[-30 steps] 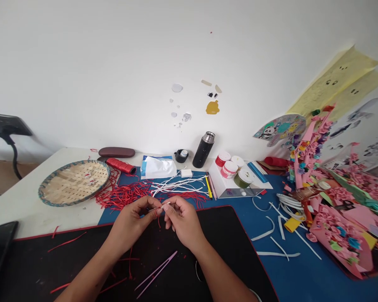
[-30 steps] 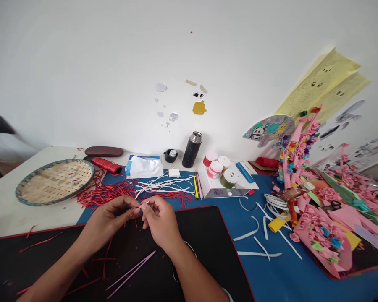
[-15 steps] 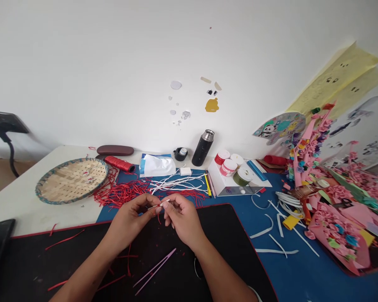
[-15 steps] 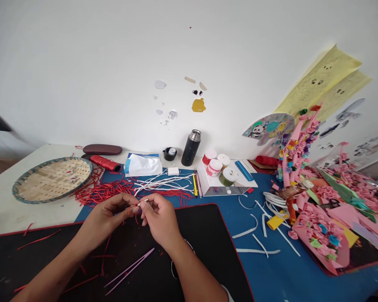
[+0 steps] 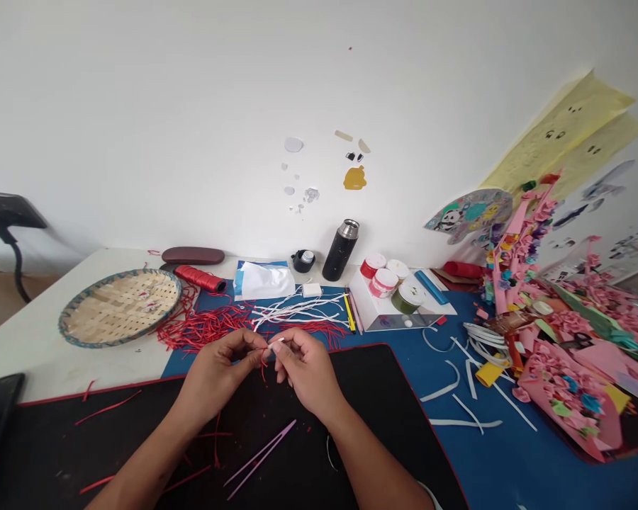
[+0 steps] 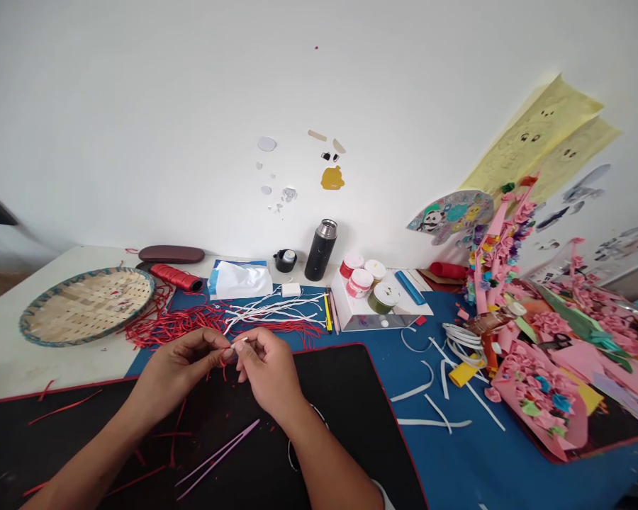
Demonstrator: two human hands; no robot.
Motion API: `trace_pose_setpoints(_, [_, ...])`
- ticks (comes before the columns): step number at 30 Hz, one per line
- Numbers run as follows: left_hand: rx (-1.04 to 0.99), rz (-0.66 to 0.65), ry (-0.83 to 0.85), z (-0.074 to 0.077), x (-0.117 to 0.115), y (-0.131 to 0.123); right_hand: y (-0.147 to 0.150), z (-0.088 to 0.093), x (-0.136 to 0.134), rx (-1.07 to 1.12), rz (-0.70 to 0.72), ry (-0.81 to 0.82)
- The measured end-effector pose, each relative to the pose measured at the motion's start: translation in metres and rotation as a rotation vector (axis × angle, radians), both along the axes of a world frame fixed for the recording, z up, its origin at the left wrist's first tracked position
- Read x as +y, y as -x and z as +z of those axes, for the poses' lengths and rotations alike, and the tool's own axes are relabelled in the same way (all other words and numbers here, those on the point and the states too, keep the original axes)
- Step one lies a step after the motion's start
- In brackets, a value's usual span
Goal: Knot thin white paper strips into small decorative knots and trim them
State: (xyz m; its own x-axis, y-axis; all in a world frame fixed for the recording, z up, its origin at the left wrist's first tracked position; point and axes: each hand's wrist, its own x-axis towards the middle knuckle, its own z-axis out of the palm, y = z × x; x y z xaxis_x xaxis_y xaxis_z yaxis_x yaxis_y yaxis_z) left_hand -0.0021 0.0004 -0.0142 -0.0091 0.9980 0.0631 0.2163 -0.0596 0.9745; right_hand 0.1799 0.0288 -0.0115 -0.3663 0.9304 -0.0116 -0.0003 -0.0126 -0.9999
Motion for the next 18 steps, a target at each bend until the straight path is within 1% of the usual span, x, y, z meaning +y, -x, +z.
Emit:
trace_pose_setpoints(2, [-0.020, 0.008, 0.003, -0.002, 0.000, -0.001, 0.000, -0.001, 0.000, -0.006, -0.003, 0.003])
trace_pose_setpoints(6, [-0.055, -0.021, 0.006, -0.004, 0.001, -0.002, 0.002, -0.004, 0.001, 0.001, -0.013, 0.010])
trace_pose_setpoints(9, [-0.036, -0.011, -0.029, -0.001, 0.002, -0.002, 0.002, -0.005, 0.002, 0.004, -0.008, 0.006])
trace_pose_setpoints(13, [0.038, 0.054, -0.098, 0.006, 0.002, 0.001, 0.002, -0.005, 0.002, -0.003, 0.001, -0.007])
trace_pose_setpoints(16, [0.062, 0.044, -0.078, 0.007, 0.002, 0.002, 0.001, -0.004, 0.001, -0.026, -0.012, -0.034])
trace_pose_setpoints(18, [0.062, 0.011, -0.065, 0.006, 0.002, 0.003, 0.001, -0.004, 0.000, -0.034, -0.013, -0.044])
